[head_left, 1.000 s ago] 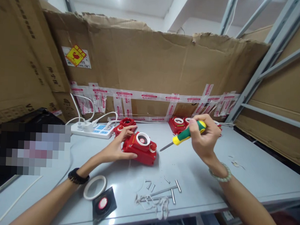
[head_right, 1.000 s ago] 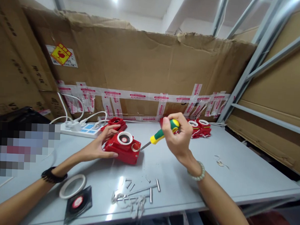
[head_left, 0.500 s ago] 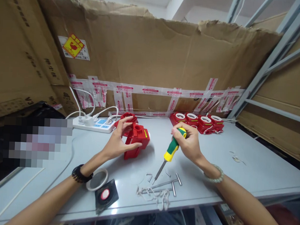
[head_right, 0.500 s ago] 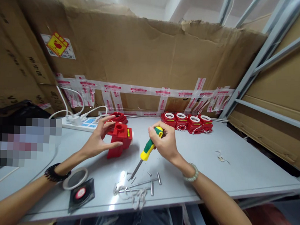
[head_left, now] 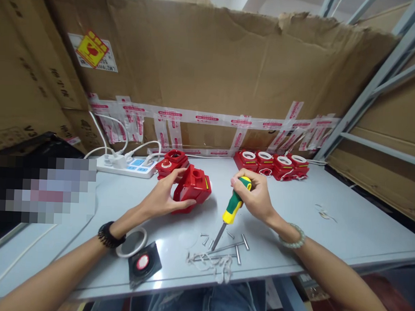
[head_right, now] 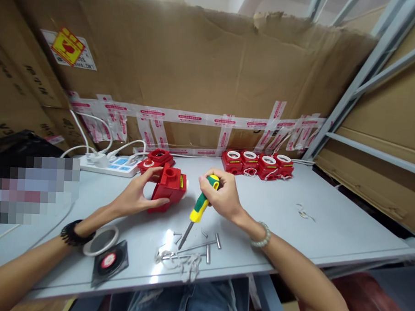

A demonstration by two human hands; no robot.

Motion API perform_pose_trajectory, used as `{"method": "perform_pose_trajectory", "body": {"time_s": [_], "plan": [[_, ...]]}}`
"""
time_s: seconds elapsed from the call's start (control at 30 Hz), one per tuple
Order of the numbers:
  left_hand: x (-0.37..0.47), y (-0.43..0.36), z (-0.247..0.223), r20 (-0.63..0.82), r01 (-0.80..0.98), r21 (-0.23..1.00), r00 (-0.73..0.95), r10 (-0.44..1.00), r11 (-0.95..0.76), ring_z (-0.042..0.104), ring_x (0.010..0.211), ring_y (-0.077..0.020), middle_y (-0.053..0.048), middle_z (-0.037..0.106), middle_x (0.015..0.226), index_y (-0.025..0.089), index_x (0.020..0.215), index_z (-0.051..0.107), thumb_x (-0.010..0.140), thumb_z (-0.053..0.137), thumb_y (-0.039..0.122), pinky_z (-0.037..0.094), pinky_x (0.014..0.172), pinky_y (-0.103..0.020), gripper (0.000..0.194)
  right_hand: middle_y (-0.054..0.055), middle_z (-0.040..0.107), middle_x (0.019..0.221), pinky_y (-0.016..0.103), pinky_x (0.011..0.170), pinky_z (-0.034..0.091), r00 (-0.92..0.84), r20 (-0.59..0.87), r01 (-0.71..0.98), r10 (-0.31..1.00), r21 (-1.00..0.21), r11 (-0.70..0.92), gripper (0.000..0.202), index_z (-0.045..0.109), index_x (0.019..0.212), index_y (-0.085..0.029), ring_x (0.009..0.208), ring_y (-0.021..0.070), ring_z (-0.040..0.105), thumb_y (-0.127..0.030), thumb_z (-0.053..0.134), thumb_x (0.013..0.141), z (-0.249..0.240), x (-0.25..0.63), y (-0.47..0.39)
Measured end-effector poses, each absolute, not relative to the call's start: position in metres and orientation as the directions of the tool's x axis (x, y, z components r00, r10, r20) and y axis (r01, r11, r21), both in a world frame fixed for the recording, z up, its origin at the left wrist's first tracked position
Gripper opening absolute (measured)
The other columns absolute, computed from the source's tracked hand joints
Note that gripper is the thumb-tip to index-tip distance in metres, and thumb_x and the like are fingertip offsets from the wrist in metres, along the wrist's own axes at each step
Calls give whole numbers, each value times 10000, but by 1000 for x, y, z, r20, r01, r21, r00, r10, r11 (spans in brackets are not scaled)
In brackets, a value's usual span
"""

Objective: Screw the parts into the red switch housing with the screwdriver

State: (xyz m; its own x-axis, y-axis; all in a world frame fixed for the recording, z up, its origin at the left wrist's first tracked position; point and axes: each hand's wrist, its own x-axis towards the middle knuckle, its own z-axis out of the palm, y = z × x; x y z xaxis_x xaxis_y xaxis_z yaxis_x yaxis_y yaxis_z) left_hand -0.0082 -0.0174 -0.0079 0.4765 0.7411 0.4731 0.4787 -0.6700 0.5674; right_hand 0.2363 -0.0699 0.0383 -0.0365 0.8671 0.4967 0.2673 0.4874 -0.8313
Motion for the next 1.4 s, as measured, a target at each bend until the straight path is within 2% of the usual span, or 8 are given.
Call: {"method": "perform_pose_trajectory", "body": {"time_s": [0.17, 0.73, 1.0, 1.1, 1.17, 1.23, 1.3, 1.4], "plan": [[-7, -22, -6, 528, 442, 564, 457, 716, -698, 618, 1028, -268, -114, 595, 1200, 208, 1223, 380, 646, 765, 367, 502, 897, -435, 711, -49, 445, 460, 200, 404, 321, -22, 605, 344, 796, -743, 574, 211, 502, 570, -175, 422, 73, 399, -279, 542, 749, 47, 245, -69], [-12, -24, -3, 523, 484, 470, 522, 674, -739, 627, 1049, -302, -123, 616, 1163, 210, 1221, 347, 622, 778, 388, 519, 896, -457, 760, -61, 455, 452, 197, 360, 331, -69, 511, 255, 857, -821, 510, 203, 497, 612, -188, 368, 77, 415, -304, 542, 772, 34, 232, -80], [-12, -22, -2, 511, 472, 493, 522, 682, -731, 619, 1040, -290, -128, 597, 1174, 210, 1216, 351, 622, 778, 372, 505, 900, -455, 750, -29, 550, 626, 274, 596, 497, 163, 692, 134, 703, -722, 679, 201, 486, 678, -203, 578, 119, 595, -302, 542, 844, 69, 256, -99], [-12, -22, -1, 508, 468, 497, 526, 682, -731, 616, 1039, -283, -121, 597, 1171, 216, 1218, 349, 634, 770, 369, 498, 906, -457, 737, -59, 511, 581, 243, 510, 451, 13, 719, 260, 695, -674, 692, 151, 482, 738, -228, 482, 100, 543, -294, 586, 826, 82, 266, -110], [-12, -22, -2, 503, 474, 499, 524, 688, -725, 615, 1042, -281, -121, 594, 1177, 220, 1221, 347, 640, 767, 367, 494, 910, -460, 731, -49, 547, 574, 232, 490, 409, -390, 575, 449, 719, -563, 693, 100, 552, 724, -220, 458, 90, 504, -243, 637, 770, 82, 268, -114], [-12, -22, -2, 499, 481, 504, 516, 696, -718, 617, 1040, -285, -120, 595, 1178, 227, 1218, 349, 634, 769, 367, 495, 909, -463, 733, -34, 590, 563, 233, 514, 382, -669, 211, 605, 713, -404, 687, 53, 625, 709, -212, 484, 95, 503, -163, 632, 729, 75, 266, -113], [-12, -21, -2, 498, 483, 509, 510, 701, -713, 618, 1043, -290, -116, 599, 1173, 231, 1216, 351, 627, 771, 369, 496, 907, -465, 737, -11, 624, 580, 242, 545, 360, -691, 3, 692, 723, -285, 663, 121, 666, 712, -206, 546, 117, 535, -107, 599, 697, 64, 260, -110], [-11, -20, -3, 502, 478, 509, 509, 699, -715, 617, 1046, -294, -114, 601, 1168, 230, 1214, 356, 625, 771, 374, 497, 904, -467, 734, 10, 641, 600, 253, 551, 328, -698, -105, 710, 708, -227, 666, 117, 691, 727, -201, 572, 133, 534, -142, 601, 680, 49, 249, -106]]}}
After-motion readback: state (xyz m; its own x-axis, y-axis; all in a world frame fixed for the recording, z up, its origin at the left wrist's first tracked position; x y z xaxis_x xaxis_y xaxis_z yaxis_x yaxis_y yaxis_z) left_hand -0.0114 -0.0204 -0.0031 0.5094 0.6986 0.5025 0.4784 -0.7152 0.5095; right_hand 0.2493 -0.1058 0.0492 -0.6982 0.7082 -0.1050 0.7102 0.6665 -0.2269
